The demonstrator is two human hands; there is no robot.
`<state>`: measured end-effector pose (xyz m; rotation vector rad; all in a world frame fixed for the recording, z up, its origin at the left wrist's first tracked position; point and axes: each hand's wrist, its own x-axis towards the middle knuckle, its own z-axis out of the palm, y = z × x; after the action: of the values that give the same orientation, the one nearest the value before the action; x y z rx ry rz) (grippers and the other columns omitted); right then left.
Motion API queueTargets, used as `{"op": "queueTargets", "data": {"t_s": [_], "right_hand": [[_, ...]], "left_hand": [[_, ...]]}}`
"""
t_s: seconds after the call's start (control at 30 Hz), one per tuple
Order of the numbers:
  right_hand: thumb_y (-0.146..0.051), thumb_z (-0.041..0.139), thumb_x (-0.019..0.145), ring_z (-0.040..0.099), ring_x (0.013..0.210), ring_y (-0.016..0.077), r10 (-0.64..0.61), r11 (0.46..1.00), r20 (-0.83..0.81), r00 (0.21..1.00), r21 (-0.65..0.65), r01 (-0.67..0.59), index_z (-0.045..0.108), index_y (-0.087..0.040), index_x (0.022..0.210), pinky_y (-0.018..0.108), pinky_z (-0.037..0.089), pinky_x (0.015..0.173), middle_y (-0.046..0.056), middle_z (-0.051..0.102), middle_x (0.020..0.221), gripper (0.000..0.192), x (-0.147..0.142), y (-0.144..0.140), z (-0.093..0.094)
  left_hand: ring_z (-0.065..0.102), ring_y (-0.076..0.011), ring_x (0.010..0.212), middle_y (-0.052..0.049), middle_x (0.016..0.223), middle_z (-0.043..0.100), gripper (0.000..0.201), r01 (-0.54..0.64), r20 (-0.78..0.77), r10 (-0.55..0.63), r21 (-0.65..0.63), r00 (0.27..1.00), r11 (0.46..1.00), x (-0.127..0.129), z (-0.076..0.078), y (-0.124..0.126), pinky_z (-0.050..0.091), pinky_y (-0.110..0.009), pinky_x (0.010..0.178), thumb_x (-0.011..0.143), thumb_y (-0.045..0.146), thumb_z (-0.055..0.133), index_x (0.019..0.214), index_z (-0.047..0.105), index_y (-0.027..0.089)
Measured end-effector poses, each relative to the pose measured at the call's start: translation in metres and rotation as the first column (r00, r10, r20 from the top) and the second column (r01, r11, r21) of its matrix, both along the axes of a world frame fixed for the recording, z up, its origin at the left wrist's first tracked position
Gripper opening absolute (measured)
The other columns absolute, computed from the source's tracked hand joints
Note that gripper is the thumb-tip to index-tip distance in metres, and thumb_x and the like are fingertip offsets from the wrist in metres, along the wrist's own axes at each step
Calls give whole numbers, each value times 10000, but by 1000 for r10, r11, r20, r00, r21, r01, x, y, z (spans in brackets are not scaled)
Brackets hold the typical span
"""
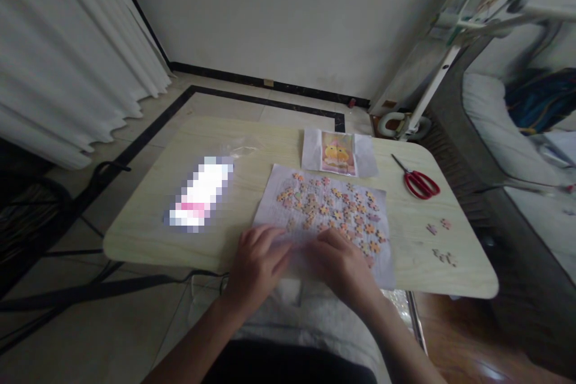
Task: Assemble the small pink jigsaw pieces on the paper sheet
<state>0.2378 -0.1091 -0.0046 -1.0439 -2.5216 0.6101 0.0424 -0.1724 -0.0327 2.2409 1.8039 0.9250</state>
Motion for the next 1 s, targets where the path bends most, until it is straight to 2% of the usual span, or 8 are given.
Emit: {"op": "queueTargets", "data": {"t_s": [0.3, 0.43, 0.57, 0.67, 0.83, 0.93, 0.97, 1.0], "right_hand": [[-200, 558, 930, 532, 727, 144, 15, 1000, 102, 995, 11, -17, 675, -198, 781, 253, 409, 633, 33, 565, 818, 190, 1, 3, 6], [-222, 564, 933, 541, 764, 162, 8, 1000, 80, 997, -3, -8, 690, -208, 871, 270, 432, 670, 42, 575, 840, 141, 2, 1, 9], [-244, 540, 950, 556, 770, 166, -9, 1000, 15, 1000, -27, 10, 715, -232, 979, 272, 449, 670, 50, 578, 848, 178, 3, -4, 11], [-221, 548, 941, 558, 744, 159, 18, 998, 28, 999, -54, -17, 713, -258, 1057, 270, 454, 660, 43, 562, 838, 205, 2, -7, 9], [-185, 552, 925, 558, 740, 165, 43, 998, 59, 997, -55, -40, 714, -239, 1042, 297, 474, 691, 42, 561, 824, 207, -6, -7, 4], [-192, 537, 926, 579, 778, 182, 11, 997, -30, 999, -79, -13, 686, -252, 1117, 311, 499, 690, 57, 582, 863, 250, 6, -12, 19], [-208, 537, 927, 589, 795, 186, -8, 994, -73, 997, -108, 0, 678, -262, 1129, 316, 511, 695, 62, 590, 883, 253, 17, -15, 28], [-234, 547, 925, 598, 800, 185, -35, 988, -129, 991, -151, 15, 680, -267, 1112, 313, 524, 692, 64, 599, 896, 232, 32, -19, 38]], "left_hand": [[541, -254, 1074, -61, 1108, 662, 130, -7, 5, 7, -13, 1000, 1000, 0, 0, 0, 442, -448, 908, 886, 198, 615, 985, 696, 223], [547, -255, 1075, -66, 1100, 668, 147, 2, 13, -2, -8, 1000, 1000, -1, 1, 2, 445, -449, 907, 897, 213, 602, 1019, 685, 213], [548, -248, 1084, -68, 1091, 668, 157, 7, 46, -7, -4, 999, 1000, -2, 4, -1, 446, -449, 924, 900, 195, 589, 1033, 672, 203], [548, -246, 1090, -71, 1073, 666, 161, 4, 68, -4, 7, 998, 1000, -2, 3, -1, 450, -450, 932, 892, 156, 575, 1018, 667, 194], [530, -251, 1137, -87, 1104, 648, 194, 1, 79, -4, 35, 997, 999, -1, -2, 2, 450, -458, 979, 879, 97, 556, 1027, 654, 177], [482, -259, 1238, -104, 1207, 611, 295, 16, 111, -24, 71, 993, 997, -4, 5, -18, 424, -463, 1044, 887, 78, 535, 1152, 614, 183], [470, -261, 1262, -102, 1257, 590, 319, 37, 118, -41, 36, 992, 999, -7, 10, -31, 419, -464, 1058, 900, 95, 527, 1190, 600, 203], [485, -257, 1253, -97, 1276, 582, 323, 69, 138, -61, -54, 988, 996, -11, 17, -48, 438, -448, 1049, 912, 123, 523, 1211, 592, 222]]}}
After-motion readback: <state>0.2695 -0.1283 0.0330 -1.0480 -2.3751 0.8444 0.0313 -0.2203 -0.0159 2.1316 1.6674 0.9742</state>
